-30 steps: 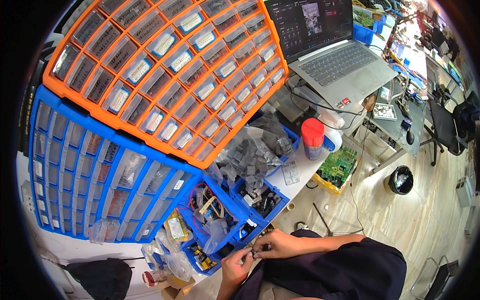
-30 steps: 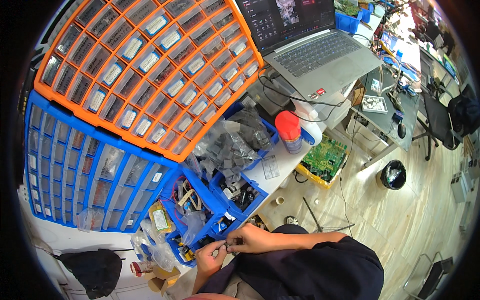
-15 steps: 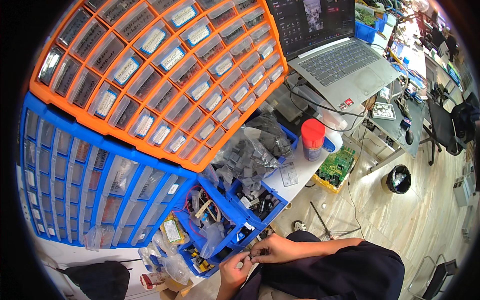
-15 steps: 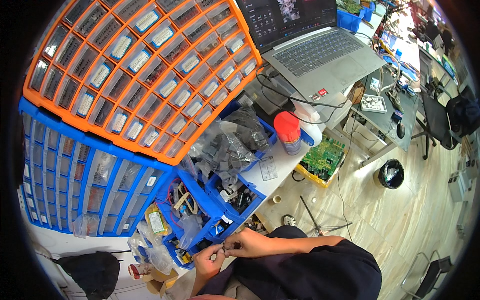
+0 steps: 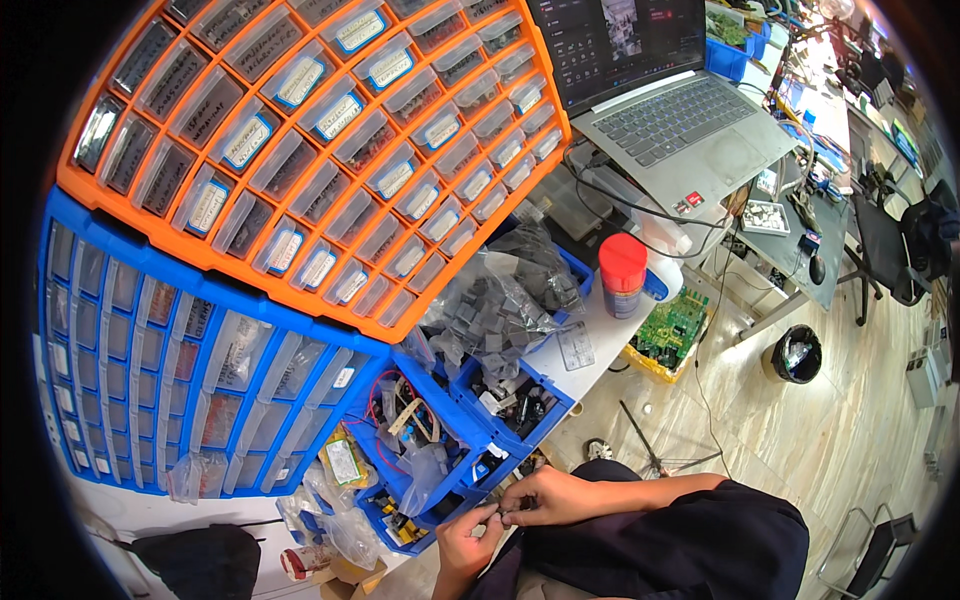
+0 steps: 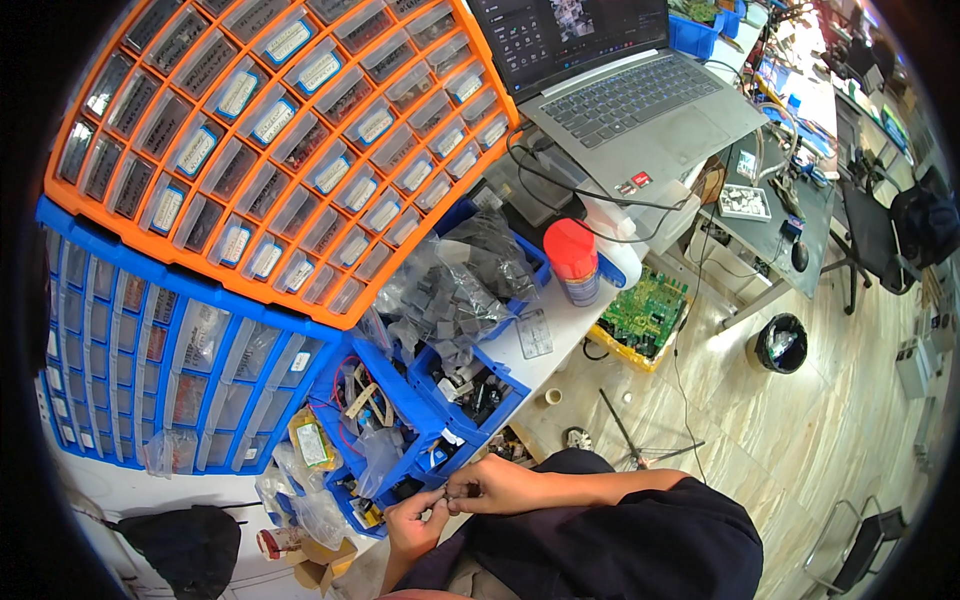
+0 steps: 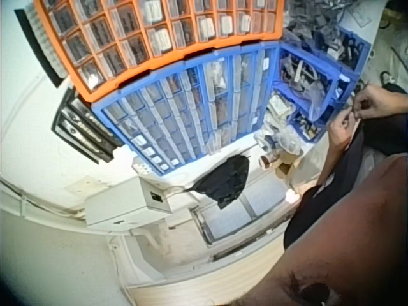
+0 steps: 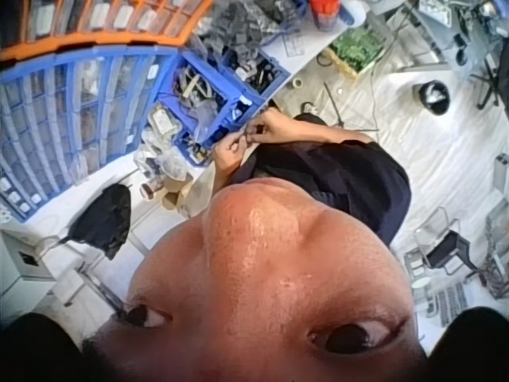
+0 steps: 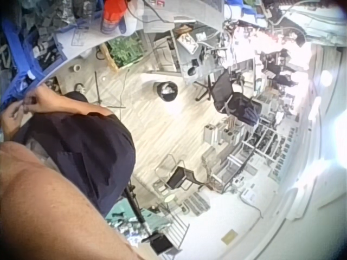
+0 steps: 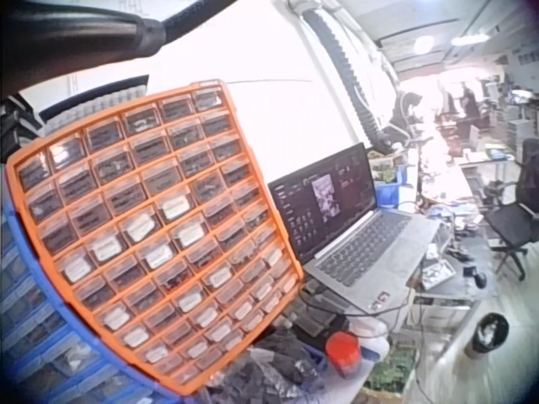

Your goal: The person uses a screwdriver to remove screws from a small white electronic component on a green workbench, then places the component aside. They pick up a larger green circuit board, inspect it, and set it down. Finally, they pick up a small black component and examine it closely.

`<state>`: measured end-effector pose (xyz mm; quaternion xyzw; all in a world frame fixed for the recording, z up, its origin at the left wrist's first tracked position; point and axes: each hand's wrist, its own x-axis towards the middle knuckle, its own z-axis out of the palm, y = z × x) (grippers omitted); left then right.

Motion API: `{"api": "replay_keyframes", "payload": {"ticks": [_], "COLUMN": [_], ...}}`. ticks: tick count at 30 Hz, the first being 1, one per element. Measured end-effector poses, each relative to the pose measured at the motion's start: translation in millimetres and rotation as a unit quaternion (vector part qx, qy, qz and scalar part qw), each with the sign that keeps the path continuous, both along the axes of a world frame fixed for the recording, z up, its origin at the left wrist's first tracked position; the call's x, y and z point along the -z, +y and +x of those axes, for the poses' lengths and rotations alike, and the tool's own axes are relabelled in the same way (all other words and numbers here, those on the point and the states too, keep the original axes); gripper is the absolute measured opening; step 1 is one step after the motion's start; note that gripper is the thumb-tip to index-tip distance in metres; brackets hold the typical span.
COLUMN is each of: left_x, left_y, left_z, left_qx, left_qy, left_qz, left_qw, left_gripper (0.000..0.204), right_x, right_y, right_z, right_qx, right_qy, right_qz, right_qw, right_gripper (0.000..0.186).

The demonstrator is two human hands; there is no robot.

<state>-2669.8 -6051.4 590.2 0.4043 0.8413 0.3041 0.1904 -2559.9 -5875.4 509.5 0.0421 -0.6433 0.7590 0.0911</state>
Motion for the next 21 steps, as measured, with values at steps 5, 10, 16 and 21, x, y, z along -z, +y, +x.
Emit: {"api": "replay_keyframes", "payload": {"ticks": [5,10,16,21], "left_x": [1.1,0.8,1.2,0.4], "left_y": [-0.9,-2.0,-1.7,-0.4], "left_z": [-1.6,-5.6,-5.6,-2.9], "left_qx": [0.000,0.009,0.019,0.000], "left_qy": [0.006,0.007,0.005,-0.012], "left_qz": [0.004,0.007,0.003,-0.019], "left_qw": [1.000,1.000,1.000,1.000], "left_gripper": [0.016,0.017,0.017,0.017], "right_x": [-0.8,-0.6,2.1,3.3], "right_y": [0.3,2.0,4.3,3.5], "right_z": [-3.1,-6.0,-5.6,-4.6], "right_qx": [-0.003,-0.017,-0.032,-0.025], "right_qy": [0.000,-0.005,-0.004,0.000], "right_qz": [0.005,-0.005,-0.015,0.005], "right_qw": [1.000,1.000,0.999,1.000], "right_gripper": [0.019,0.018,0.019,0.019]}}
